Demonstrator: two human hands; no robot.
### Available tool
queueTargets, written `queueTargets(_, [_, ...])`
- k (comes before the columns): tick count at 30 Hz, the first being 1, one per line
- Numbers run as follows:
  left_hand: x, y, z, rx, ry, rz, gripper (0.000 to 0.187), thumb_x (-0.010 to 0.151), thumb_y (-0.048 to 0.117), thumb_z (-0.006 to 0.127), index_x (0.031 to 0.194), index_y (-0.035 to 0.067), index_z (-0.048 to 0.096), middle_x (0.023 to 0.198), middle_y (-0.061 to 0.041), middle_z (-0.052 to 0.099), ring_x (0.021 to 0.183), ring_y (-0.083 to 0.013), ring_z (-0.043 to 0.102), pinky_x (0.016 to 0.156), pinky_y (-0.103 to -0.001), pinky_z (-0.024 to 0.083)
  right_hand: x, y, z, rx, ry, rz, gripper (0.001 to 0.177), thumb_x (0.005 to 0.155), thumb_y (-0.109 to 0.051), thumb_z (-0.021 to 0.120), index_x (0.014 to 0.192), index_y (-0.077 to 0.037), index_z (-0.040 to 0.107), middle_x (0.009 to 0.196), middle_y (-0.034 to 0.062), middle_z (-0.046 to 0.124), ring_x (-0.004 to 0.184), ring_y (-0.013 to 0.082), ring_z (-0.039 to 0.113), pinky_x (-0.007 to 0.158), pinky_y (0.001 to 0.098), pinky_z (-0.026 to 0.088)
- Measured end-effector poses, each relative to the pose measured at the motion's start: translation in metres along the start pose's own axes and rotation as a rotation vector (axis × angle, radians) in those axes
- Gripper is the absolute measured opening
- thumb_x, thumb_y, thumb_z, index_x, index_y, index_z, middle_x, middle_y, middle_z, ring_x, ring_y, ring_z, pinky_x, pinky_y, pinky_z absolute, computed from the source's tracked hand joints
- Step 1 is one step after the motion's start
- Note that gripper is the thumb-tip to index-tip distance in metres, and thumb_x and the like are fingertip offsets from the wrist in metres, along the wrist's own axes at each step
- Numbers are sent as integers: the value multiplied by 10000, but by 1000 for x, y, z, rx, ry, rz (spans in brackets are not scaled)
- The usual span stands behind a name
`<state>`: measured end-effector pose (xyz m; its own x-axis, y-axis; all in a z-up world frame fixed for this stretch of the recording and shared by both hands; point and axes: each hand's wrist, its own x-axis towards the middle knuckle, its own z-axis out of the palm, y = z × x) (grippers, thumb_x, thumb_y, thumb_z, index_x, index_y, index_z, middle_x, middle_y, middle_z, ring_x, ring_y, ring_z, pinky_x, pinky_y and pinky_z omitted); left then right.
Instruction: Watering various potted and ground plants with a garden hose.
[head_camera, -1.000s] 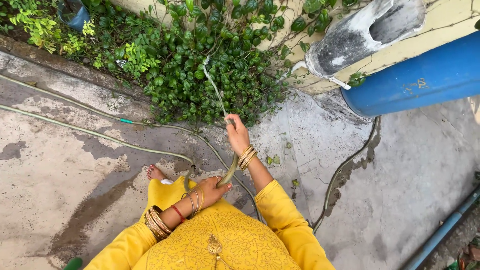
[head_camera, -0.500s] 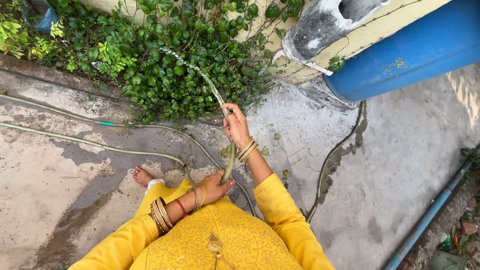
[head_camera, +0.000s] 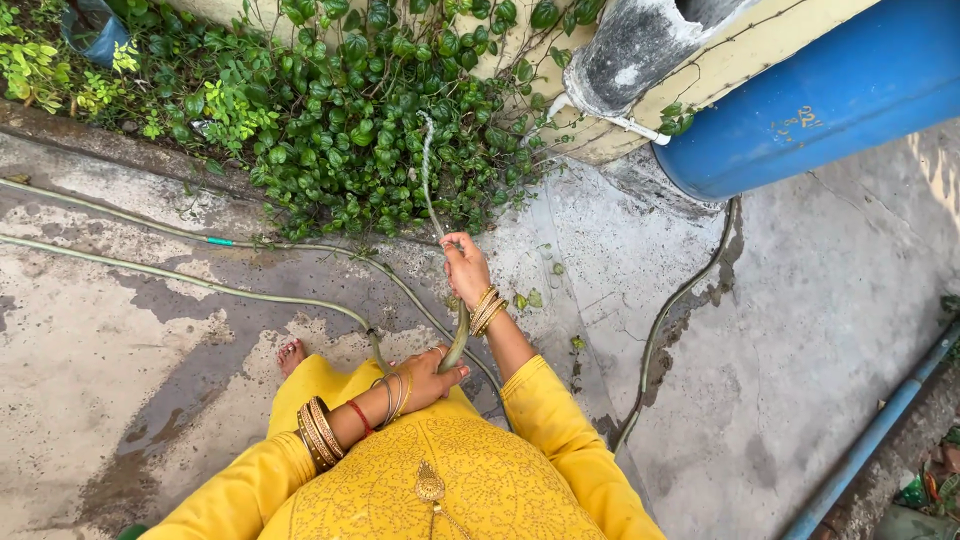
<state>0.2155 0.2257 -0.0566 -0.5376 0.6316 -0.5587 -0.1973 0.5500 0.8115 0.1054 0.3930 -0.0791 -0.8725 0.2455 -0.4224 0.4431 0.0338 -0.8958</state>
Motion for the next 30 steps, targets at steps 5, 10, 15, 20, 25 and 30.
queueTargets(5, [2,-10,-3,47,1,32,474,953,528,583,1085,75,619,755,-91,717,750,-231,714,771,-408,535,4,8,-6,99,80,-57,118,1036,-220,530,1114,-173,605,616,-31,500,409,61,403,330,248,292])
queueTargets(10, [-10,-8,-14,-12,-6,-15,477,942,522,590,1061,61,611,755,-116,712,742,-253,724,749,-405,547,-5,2,10,75,123,-37,135,1028,-216,523,1127,-180,607,618,-31,500,410,62,394,329,256,300])
queueTargets(15, [-15,-20,-23,32,-20,-18,494,955,525,579,1034,38,615,759,-108,717,741,-257,718,753,-398,542,-6,5,40,-32,28,6,138,1025,-221,521,1120,-182,613,620,-36,500,414,56,408,328,256,310])
queueTargets(20, [-19,-35,-28,19,-32,36,480,950,528,566,1004,60,656,750,-83,759,767,-222,724,879,-346,469,-6,6,69,-229,-174,-22,161,1017,-212,508,1117,-170,627,631,-47,506,415,57,433,332,261,343])
queueTargets(25, [-34,-32,-46,1,-1,-21,529,938,520,605,984,-2,670,753,-89,767,779,-235,742,930,-316,474,-12,-21,95,-122,-255,-64,162,1047,-207,496,1148,-141,603,626,-35,488,395,50,392,319,244,285])
queueTargets(30, [-32,-48,-52,-127,94,-117,550,902,508,661,1078,-13,627,873,-113,767,872,-241,752,857,-368,561,-20,-63,106,49,-141,-177,164,1070,-223,493,1187,-143,576,662,-48,489,438,37,407,333,229,299])
